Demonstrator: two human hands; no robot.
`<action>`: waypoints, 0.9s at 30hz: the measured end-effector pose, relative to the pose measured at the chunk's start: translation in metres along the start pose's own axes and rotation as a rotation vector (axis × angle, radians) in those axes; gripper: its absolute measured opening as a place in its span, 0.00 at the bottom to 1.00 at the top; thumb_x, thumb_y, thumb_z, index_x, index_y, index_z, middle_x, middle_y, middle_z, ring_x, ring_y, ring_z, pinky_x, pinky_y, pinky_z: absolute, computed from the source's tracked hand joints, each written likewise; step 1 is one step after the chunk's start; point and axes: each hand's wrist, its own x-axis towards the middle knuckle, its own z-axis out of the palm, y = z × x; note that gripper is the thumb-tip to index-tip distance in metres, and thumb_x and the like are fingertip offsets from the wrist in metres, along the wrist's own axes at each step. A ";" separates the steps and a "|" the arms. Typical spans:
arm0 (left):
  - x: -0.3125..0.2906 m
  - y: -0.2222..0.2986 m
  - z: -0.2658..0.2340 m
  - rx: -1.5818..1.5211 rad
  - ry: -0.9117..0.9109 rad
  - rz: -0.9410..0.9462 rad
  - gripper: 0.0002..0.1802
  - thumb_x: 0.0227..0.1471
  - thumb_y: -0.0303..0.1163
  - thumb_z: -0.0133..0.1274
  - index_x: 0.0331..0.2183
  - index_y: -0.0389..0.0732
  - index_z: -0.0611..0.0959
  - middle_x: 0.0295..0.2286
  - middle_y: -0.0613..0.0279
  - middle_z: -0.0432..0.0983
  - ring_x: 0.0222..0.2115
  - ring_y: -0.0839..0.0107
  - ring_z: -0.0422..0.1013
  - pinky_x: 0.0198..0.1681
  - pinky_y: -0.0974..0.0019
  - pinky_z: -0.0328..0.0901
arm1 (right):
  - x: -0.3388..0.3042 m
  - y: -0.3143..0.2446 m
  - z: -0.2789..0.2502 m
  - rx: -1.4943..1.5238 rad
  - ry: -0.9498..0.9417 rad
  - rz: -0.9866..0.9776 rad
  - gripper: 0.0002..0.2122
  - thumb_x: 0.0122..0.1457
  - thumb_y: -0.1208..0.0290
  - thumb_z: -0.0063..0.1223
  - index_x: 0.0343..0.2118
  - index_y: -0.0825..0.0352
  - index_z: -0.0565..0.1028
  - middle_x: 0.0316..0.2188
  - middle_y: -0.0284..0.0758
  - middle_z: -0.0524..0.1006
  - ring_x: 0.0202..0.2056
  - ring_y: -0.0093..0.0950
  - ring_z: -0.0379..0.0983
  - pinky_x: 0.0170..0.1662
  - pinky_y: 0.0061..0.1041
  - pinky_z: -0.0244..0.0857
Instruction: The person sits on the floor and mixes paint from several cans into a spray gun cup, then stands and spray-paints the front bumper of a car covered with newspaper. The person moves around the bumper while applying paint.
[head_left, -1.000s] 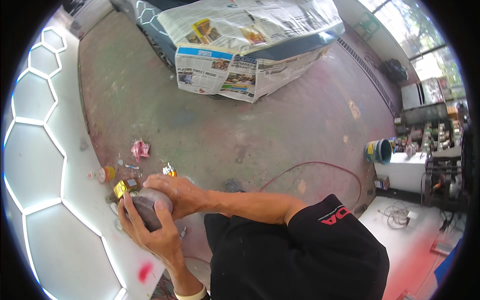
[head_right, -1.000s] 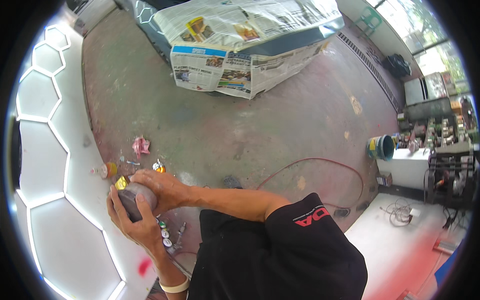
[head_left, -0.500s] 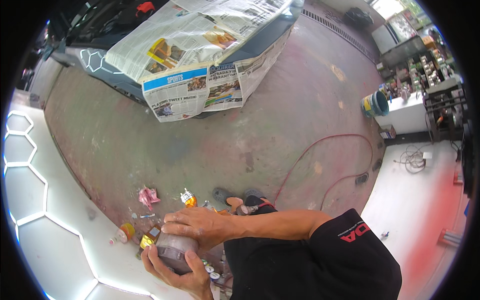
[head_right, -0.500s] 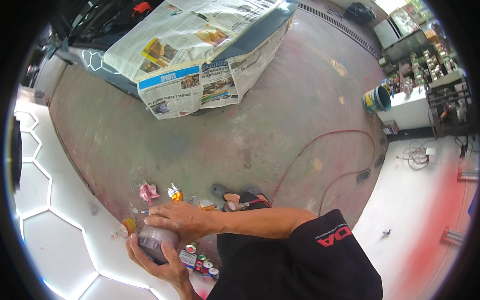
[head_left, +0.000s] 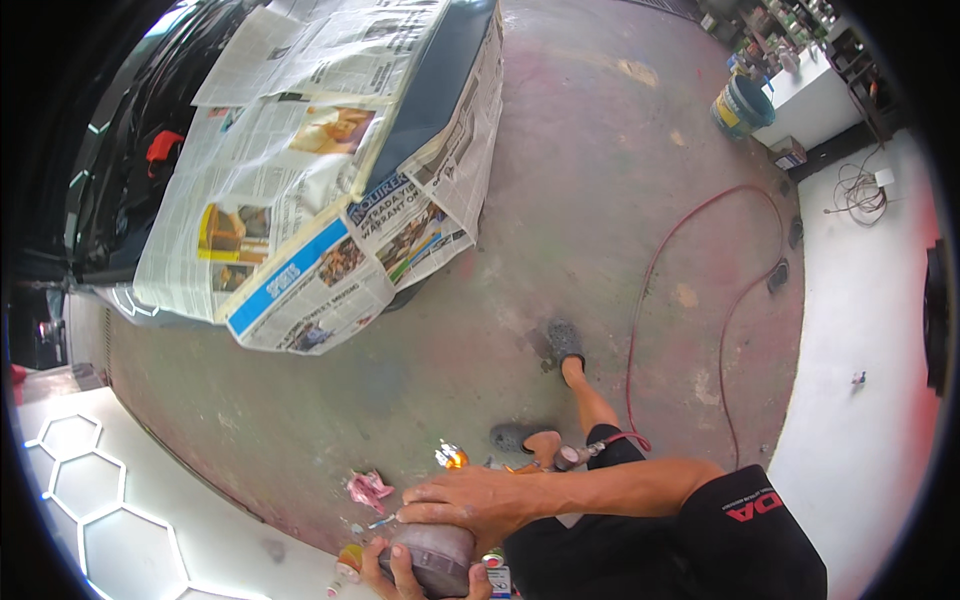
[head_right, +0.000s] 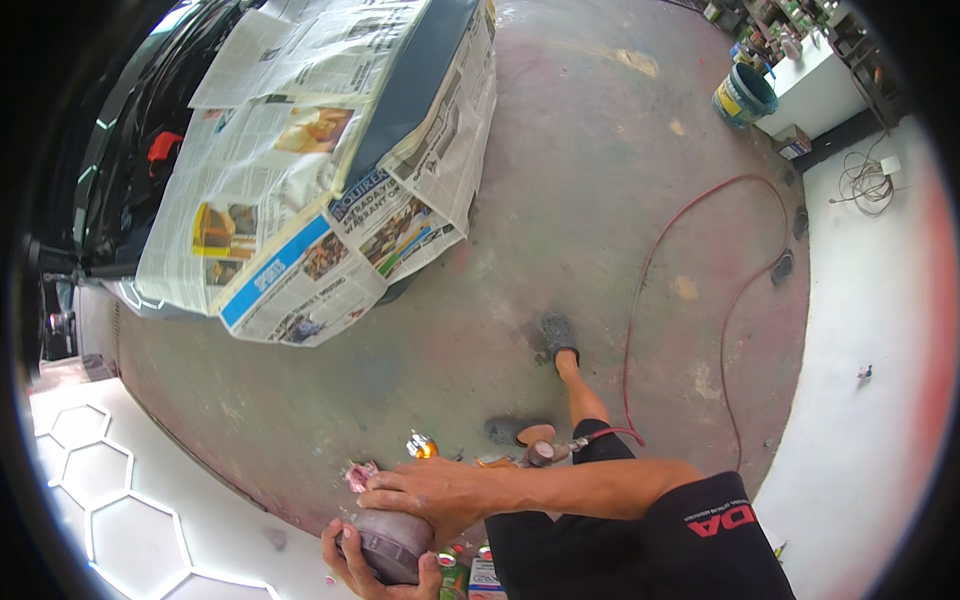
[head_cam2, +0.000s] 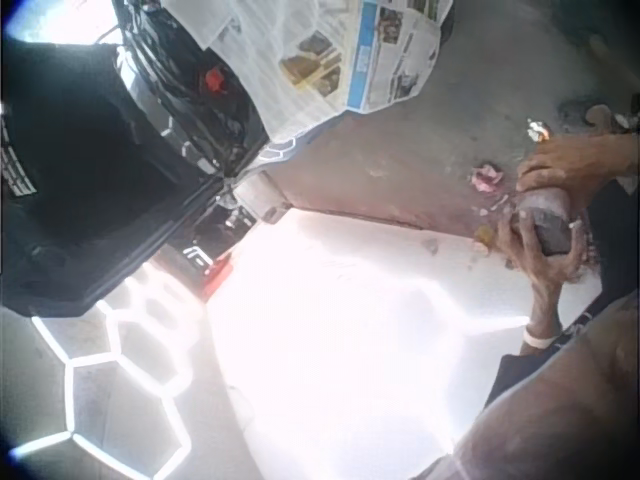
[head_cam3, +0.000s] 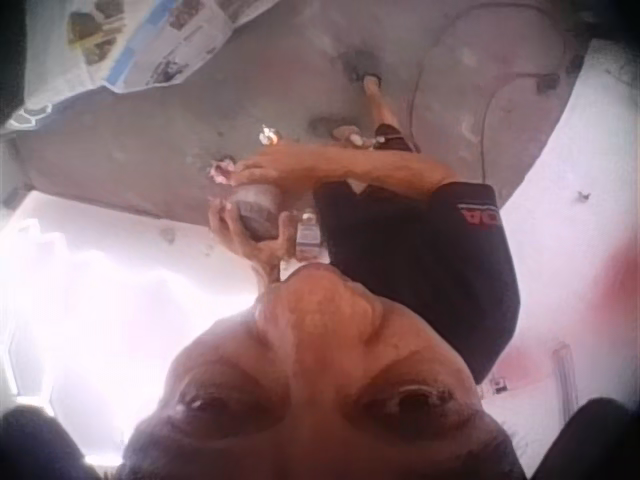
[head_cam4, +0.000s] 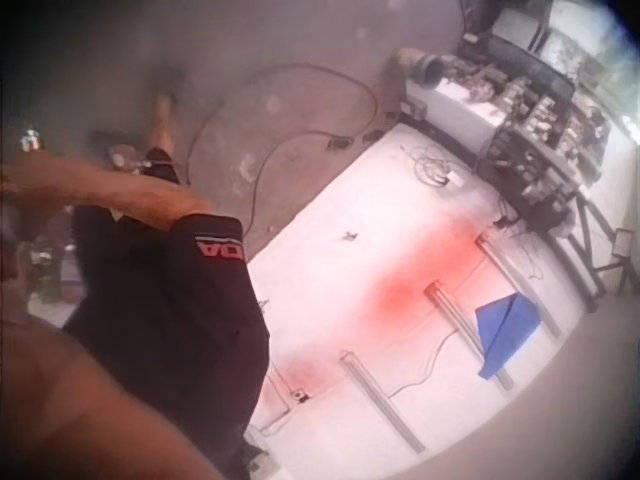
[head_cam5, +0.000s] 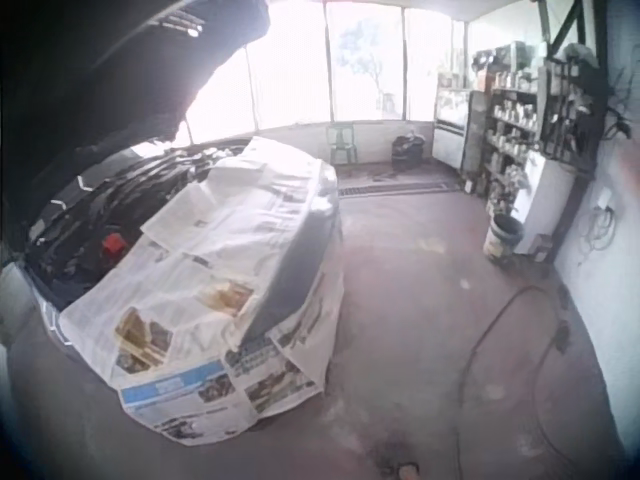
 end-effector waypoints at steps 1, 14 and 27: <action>0.008 -0.001 0.015 0.012 -0.013 0.031 0.54 0.48 0.52 0.73 0.70 0.40 0.71 0.64 0.30 0.65 0.61 0.30 0.67 0.62 0.32 0.66 | -0.006 0.011 -0.010 0.002 0.010 0.028 0.50 0.36 0.66 0.82 0.68 0.62 0.67 0.59 0.45 0.75 0.50 0.50 0.79 0.51 0.47 0.74; 0.113 0.031 0.190 -0.148 -0.043 -0.063 0.46 0.45 0.45 0.73 0.63 0.37 0.78 0.61 0.36 0.71 0.61 0.36 0.70 0.67 0.36 0.63 | -0.074 0.134 -0.119 -0.111 0.216 0.211 0.45 0.44 0.67 0.78 0.69 0.61 0.67 0.61 0.47 0.74 0.52 0.50 0.80 0.51 0.44 0.77; 0.165 0.071 0.239 -0.330 -0.105 -0.412 0.52 0.41 0.41 0.77 0.66 0.40 0.74 0.60 0.46 0.70 0.60 0.50 0.67 0.67 0.47 0.60 | -0.093 0.156 -0.183 -0.338 0.481 0.193 0.31 0.58 0.72 0.64 0.67 0.57 0.72 0.59 0.45 0.78 0.53 0.44 0.82 0.54 0.40 0.79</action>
